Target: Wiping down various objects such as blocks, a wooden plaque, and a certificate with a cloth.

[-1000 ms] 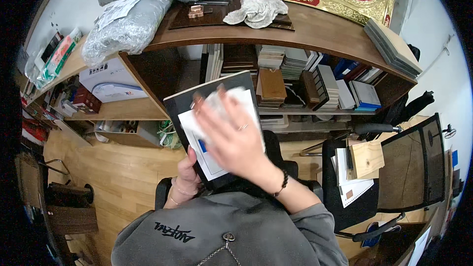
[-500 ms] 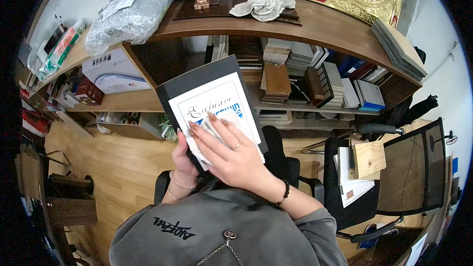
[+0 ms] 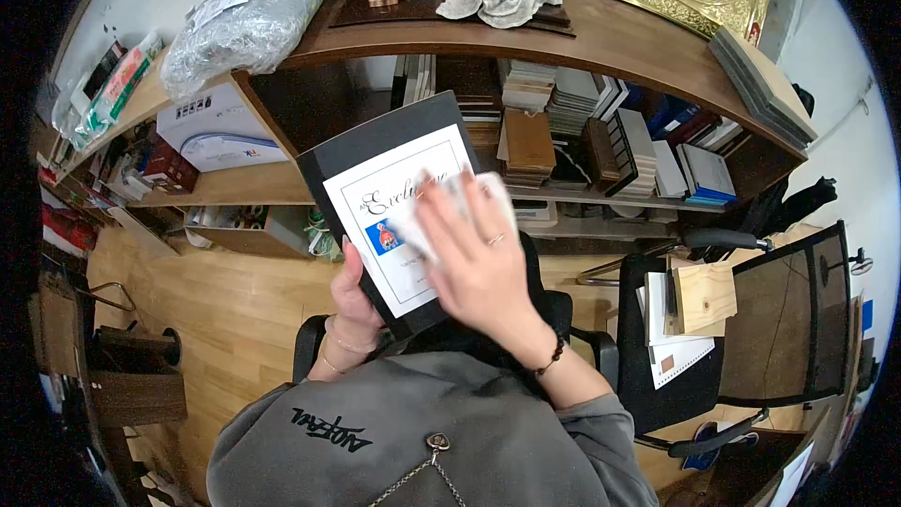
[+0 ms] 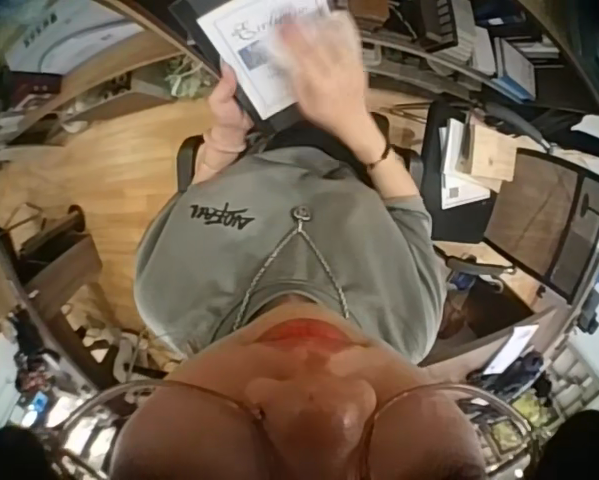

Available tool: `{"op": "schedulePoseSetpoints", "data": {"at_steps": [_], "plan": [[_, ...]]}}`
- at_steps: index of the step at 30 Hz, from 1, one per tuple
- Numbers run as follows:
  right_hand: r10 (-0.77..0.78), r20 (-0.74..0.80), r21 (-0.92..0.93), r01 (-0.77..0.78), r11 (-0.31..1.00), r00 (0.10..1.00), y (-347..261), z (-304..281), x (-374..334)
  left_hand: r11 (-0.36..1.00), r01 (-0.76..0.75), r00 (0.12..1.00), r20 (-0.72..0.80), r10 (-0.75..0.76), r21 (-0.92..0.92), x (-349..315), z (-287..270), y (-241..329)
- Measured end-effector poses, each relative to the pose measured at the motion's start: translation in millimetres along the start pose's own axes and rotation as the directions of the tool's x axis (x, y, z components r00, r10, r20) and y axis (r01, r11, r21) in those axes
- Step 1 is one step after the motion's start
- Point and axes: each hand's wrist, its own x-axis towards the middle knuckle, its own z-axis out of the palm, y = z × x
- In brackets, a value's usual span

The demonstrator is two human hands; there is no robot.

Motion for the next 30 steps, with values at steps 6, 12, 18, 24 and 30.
{"op": "schedulePoseSetpoints", "data": {"at_steps": [6,12,18,24,30], "plan": [[0.018,-0.012,-0.071,-0.019,0.997,1.0,-4,-4,5,1.0,0.006,1.0,-0.001,-0.006,0.011,3,7,-4],[0.254,-0.025,0.63,-0.182,0.755,0.967,12,-15,12,0.988,0.095,0.99,-0.093,-0.107,-0.123,11,6,-6],[0.7,0.372,0.671,-0.698,0.251,0.609,31,-23,19,0.979,0.146,0.979,-0.122,-0.164,-0.142,4,10,-11],[0.255,-0.095,0.006,-0.256,0.967,0.962,-21,-14,5,0.975,0.182,0.978,-0.075,-0.192,-0.128,5,14,-10],[0.168,-0.119,-0.049,-0.175,0.983,0.979,28,-17,10,0.947,0.302,0.95,-0.051,-0.308,-0.108,0,-3,-6]]}}
